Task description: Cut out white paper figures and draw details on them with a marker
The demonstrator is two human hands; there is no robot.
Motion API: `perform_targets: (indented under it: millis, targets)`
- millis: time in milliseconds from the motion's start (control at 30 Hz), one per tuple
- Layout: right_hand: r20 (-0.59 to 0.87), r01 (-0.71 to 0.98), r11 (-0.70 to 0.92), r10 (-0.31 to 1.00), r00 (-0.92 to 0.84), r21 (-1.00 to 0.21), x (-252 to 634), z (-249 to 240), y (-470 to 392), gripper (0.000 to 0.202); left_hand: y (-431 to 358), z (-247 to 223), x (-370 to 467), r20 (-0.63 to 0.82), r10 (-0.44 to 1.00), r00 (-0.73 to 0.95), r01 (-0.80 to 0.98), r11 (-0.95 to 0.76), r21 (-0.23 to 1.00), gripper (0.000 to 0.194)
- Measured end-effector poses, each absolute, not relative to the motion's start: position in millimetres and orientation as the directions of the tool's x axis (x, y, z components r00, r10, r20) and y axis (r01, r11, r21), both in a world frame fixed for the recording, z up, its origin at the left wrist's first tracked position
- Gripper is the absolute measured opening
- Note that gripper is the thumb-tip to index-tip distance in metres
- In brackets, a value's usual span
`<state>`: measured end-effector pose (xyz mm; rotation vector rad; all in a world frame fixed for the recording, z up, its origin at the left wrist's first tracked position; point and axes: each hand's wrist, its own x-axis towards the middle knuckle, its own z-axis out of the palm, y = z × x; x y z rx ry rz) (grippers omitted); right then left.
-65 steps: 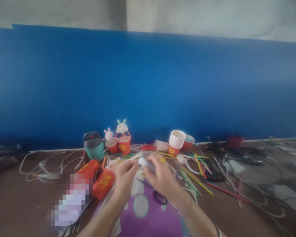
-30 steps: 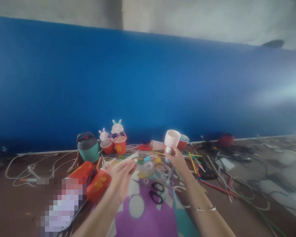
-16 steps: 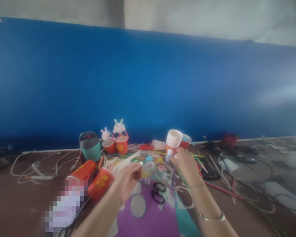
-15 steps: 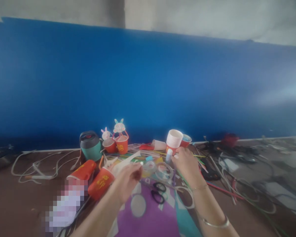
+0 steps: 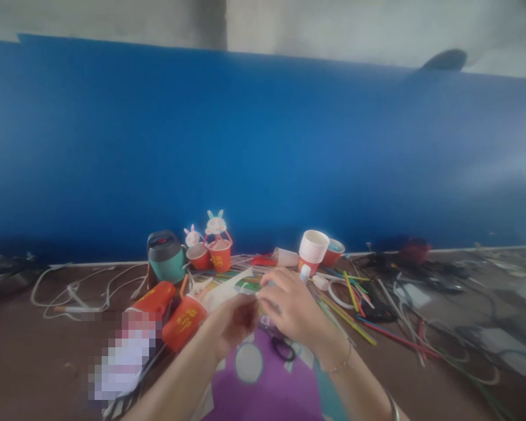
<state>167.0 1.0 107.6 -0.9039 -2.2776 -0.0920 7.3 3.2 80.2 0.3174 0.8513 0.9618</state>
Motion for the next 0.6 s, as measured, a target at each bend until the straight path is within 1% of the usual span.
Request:
perform_targets:
  millis: [267, 600]
  targets:
    - [0.581, 0.64, 0.757, 0.582, -0.568, -0.132, 164.9, 108.8, 0.2, 0.015, 4.3, 83.1, 4.8, -0.541, 0.784, 0.305, -0.557, 0.608, 0.566, 0.014]
    - [0.564, 0.625, 0.775, 0.561, -0.606, -0.099, 163.1, 108.6, 1.6, 0.016, 10.1, 79.3, -2.6, -0.563, 0.731, 0.385, -0.486, 0.679, 0.55, 0.006]
